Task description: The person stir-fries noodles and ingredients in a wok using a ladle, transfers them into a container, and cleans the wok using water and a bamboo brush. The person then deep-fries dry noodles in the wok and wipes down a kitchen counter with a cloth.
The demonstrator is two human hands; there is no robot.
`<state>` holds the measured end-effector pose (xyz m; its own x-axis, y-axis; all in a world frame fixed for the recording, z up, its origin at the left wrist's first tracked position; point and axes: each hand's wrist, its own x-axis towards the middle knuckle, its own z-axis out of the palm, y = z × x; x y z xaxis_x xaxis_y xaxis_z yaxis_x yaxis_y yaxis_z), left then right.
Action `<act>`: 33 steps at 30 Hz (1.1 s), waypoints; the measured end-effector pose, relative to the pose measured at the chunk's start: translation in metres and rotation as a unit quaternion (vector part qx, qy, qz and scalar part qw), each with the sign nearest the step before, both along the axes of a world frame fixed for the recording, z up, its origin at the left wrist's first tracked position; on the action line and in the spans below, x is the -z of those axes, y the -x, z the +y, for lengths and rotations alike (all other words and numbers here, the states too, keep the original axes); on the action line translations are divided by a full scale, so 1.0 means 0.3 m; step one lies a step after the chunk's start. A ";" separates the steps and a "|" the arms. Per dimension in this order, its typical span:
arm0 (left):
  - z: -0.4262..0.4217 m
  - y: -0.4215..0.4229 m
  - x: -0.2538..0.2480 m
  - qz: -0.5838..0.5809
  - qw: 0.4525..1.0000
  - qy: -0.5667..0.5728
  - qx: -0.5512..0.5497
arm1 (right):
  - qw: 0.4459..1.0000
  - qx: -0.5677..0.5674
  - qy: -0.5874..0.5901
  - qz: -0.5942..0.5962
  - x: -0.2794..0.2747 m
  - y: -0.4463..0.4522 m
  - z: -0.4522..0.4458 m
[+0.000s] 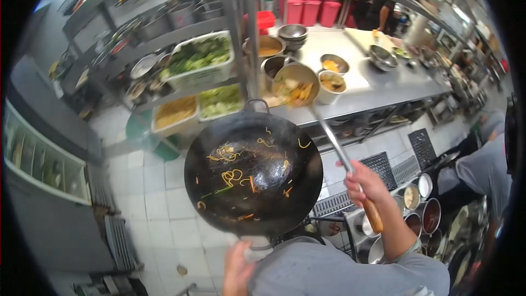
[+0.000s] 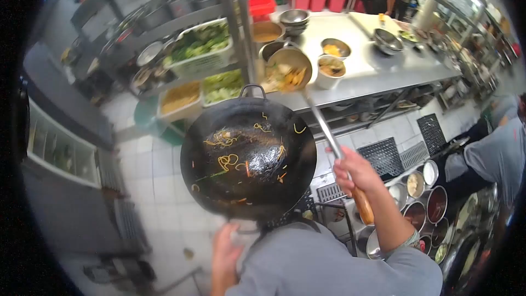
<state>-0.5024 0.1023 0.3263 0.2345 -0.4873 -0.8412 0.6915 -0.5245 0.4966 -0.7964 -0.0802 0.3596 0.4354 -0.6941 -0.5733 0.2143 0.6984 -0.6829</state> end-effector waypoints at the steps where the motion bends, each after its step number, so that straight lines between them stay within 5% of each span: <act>1: -0.030 0.017 0.000 0.004 1.000 0.005 0.015 | 0.993 0.008 0.063 0.102 -0.030 0.024 -0.046; 5: -0.136 0.061 0.003 0.013 1.000 -0.006 0.004 | 0.926 0.048 0.193 0.320 0.099 0.158 -0.251; 7: -0.212 0.105 -0.070 0.000 0.998 -0.056 0.031 | 0.839 -0.015 0.285 0.464 0.153 0.230 -0.333; 9: -0.248 0.134 -0.076 -0.032 0.995 -0.066 0.074 | 0.858 -0.007 0.192 0.476 0.139 0.225 -0.352; 12: -0.242 0.145 -0.039 -0.058 0.988 -0.078 0.120 | 0.772 0.025 0.328 0.543 0.305 0.272 -0.350; 15: -0.224 0.132 -0.017 -0.055 0.986 -0.080 0.135 | 0.816 0.003 0.272 0.510 0.271 0.276 -0.370; 20: -0.146 0.023 0.055 -0.116 0.962 -0.035 0.245 | 0.771 0.007 0.296 0.564 0.272 0.237 -0.363; 21: -0.126 -0.013 0.058 -0.286 0.870 0.116 0.385 | 0.771 0.013 0.294 0.564 0.282 0.233 -0.351; 22: -0.125 -0.041 0.054 -0.432 0.707 0.260 0.495 | 0.764 0.023 0.296 0.573 0.282 0.222 -0.340; 23: -0.159 -0.038 0.016 -0.429 0.704 0.265 0.500 | 0.755 0.031 0.298 0.584 0.278 0.212 -0.328; 24: -0.199 -0.025 -0.025 -0.244 0.886 0.107 0.379 | 0.752 0.035 0.293 0.589 0.276 0.204 -0.325; 25: -0.220 -0.026 -0.052 -0.034 0.972 -0.068 0.221 | 0.761 0.056 0.297 0.574 0.282 0.193 -0.324; 29: -0.297 -0.135 -0.056 0.022 0.971 -0.003 0.237 | 0.781 0.109 0.285 0.545 0.283 0.136 -0.296; 31: -0.369 -0.141 -0.137 -0.093 0.944 -0.076 0.307 | 0.762 0.141 0.277 0.568 0.293 0.096 -0.286; 33: -0.382 -0.202 -0.107 -0.032 0.946 -0.042 0.318 | 0.735 0.091 0.287 0.607 0.281 0.094 -0.286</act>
